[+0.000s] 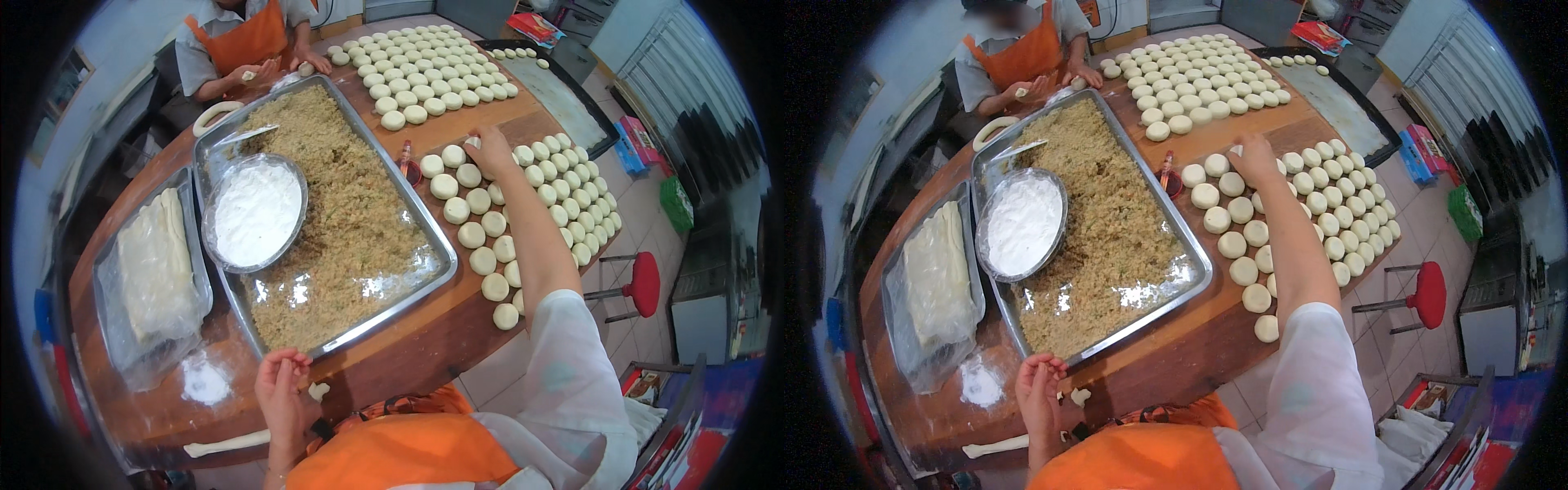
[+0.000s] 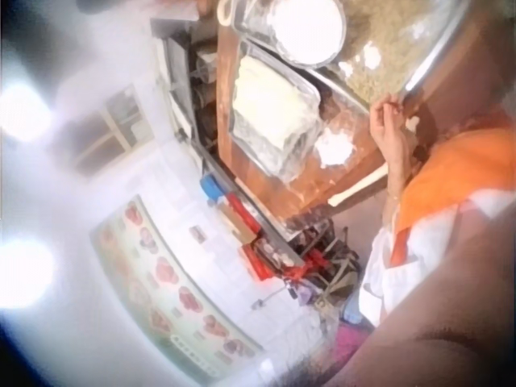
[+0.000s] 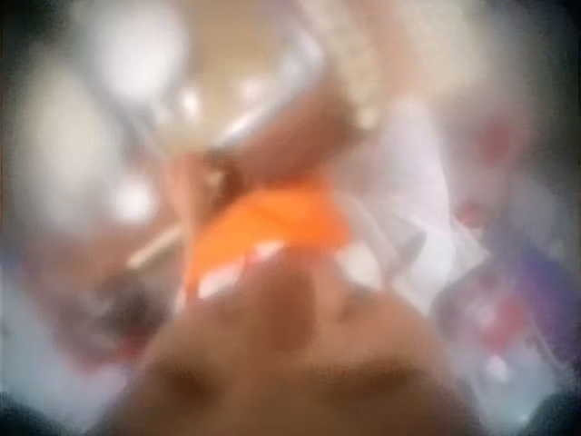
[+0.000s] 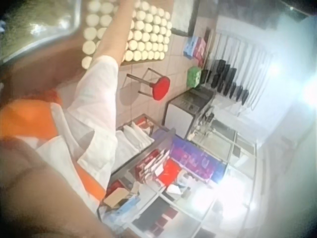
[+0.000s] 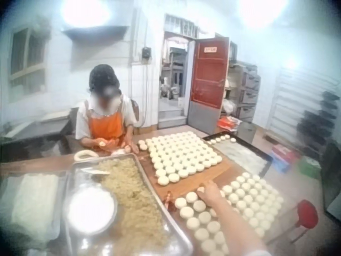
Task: The person pinches off small pieces of dough from a long roll, flattens them by hand, fills them with a peanut-like mixture from a tray, and seals them into round buns before placing them on a wooden table.
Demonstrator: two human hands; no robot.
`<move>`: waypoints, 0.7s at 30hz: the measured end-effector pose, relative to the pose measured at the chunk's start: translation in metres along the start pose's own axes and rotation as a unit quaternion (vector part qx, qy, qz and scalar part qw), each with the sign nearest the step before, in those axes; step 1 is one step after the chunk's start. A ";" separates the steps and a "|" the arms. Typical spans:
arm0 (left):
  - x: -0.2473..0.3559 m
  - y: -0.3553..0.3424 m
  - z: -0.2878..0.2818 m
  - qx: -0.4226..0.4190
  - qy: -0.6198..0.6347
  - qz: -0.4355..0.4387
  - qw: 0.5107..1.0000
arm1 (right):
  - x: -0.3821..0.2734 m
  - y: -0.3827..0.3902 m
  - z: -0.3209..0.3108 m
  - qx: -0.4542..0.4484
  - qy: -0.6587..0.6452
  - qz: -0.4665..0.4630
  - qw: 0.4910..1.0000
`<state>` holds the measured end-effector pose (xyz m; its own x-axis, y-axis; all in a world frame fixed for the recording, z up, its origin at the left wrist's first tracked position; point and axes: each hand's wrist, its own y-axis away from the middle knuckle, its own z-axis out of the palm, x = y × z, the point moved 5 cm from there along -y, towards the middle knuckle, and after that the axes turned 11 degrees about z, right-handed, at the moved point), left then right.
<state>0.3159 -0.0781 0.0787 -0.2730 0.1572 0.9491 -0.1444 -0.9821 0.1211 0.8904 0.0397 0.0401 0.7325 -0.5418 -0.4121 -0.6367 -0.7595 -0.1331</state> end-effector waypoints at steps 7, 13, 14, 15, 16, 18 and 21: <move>0.007 0.017 -0.027 0.055 -0.055 0.003 0.997 | -0.037 0.006 0.000 0.081 0.115 -0.085 0.986; 0.043 0.040 -0.117 0.130 -0.276 0.100 0.947 | -0.174 0.149 -0.066 0.064 -0.241 -0.253 0.935; 0.044 0.048 -0.132 0.159 -0.283 0.106 0.940 | -0.205 0.189 -0.077 0.056 -0.201 -0.315 0.926; 0.043 0.058 -0.144 0.136 -0.349 0.142 0.916 | -0.226 0.230 -0.075 0.023 -0.200 -0.331 0.922; 0.035 0.070 -0.158 0.110 -0.420 0.176 0.884 | -0.244 0.270 -0.050 -0.074 -0.260 -0.353 0.896; 0.037 0.083 -0.147 0.018 -0.545 0.206 0.812 | -0.280 0.336 -0.027 -0.182 -0.272 -0.404 0.854; 0.026 0.108 -0.150 -0.096 -0.606 0.215 0.760 | -0.316 0.418 0.006 -0.306 -0.258 -0.434 0.807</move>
<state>0.1509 -0.1647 0.0728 0.7256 -0.4995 0.4733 -0.4576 -0.8640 -0.2101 0.3910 -0.1038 0.1091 0.5399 0.3914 -0.7452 0.4163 -0.8936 -0.1678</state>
